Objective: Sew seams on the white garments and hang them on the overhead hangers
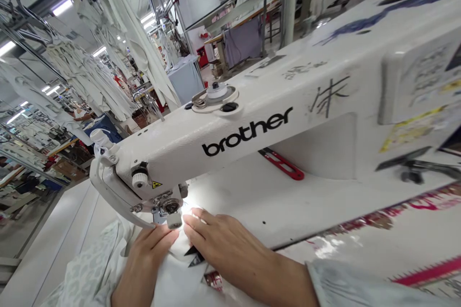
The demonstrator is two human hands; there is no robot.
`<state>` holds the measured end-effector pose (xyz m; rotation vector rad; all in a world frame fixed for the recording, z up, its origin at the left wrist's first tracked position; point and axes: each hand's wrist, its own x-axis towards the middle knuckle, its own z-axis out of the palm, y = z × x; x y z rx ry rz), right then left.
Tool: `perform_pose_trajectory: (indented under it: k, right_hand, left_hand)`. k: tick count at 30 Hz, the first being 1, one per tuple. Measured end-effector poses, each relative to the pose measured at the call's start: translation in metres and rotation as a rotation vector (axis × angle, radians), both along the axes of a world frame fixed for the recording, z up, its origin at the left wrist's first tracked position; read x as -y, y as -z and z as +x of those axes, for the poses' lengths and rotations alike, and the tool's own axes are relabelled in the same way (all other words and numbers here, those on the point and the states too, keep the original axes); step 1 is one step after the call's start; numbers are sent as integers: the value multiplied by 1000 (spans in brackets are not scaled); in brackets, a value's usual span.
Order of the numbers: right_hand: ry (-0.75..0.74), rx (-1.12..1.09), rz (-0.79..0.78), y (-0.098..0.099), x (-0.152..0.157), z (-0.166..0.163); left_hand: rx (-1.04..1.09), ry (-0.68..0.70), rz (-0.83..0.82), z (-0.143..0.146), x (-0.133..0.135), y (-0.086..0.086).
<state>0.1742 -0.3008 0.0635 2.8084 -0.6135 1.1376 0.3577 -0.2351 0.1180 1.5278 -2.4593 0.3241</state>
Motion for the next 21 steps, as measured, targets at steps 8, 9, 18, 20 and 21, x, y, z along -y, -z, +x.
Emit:
perform_pose_trajectory:
  k: [8,9,18,20,21]
  right_hand:
    - [77,-27,6,-5,11,9]
    - [88,-34,16,-5,12,10]
    - [111,-88,58,-4,14,12]
    - [112,-90,64,-4,14,12]
    - [111,-91,67,-4,14,12]
  left_hand:
    - [-81,-112,162,1,11,-3]
    - [-64,-106,132,1,12,-3]
    - [45,-76,-33,5,18,2]
    - [42,-79,-23,6,18,2]
    - [38,-78,-15,6,18,2]
